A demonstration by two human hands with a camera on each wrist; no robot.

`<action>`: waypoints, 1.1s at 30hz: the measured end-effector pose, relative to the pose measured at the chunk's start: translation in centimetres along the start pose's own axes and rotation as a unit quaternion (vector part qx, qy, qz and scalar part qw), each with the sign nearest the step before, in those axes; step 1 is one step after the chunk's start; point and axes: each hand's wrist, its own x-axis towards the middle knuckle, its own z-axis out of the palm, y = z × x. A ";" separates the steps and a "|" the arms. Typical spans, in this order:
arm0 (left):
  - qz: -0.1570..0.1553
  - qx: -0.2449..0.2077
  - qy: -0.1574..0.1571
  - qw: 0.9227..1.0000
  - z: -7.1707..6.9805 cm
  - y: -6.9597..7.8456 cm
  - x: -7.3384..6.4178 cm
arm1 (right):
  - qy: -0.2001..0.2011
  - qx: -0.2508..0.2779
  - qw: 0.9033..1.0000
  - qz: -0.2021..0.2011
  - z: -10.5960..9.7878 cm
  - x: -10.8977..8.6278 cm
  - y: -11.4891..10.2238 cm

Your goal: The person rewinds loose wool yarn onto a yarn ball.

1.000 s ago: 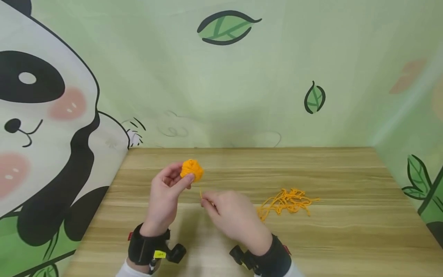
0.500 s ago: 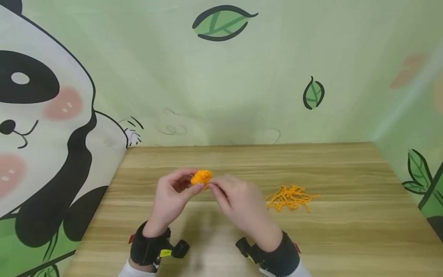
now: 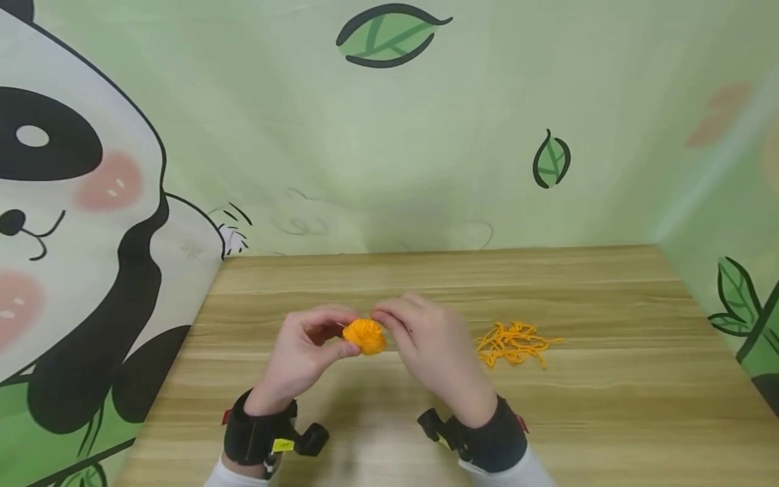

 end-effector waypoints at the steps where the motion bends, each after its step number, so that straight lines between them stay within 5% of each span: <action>1: -0.003 -0.016 0.002 1.000 0.0 -0.2 0.0 | -0.009 0.004 1.000 0.008 0.2 0.0 0.1; 10: -0.038 -0.111 0.033 0.993 -0.3 -0.4 0.1 | -0.090 -0.032 0.994 0.056 1.6 0.1 0.5; 15: -0.051 -0.144 0.115 0.982 -0.4 -0.7 0.5 | -0.167 -0.025 0.983 0.066 2.1 0.0 0.4; 21: -0.048 -0.100 0.188 0.976 -0.5 -1.2 0.8 | -0.235 -0.015 0.972 0.022 2.1 -0.3 -0.4; 28: -0.045 0.008 0.212 0.976 -0.6 -1.8 0.9 | -0.181 0.007 0.982 -0.047 1.2 -0.6 -1.3; 33: -0.016 0.100 0.174 0.980 -0.6 -2.0 0.7 | -0.084 0.013 0.995 -0.060 0.3 -0.5 -1.3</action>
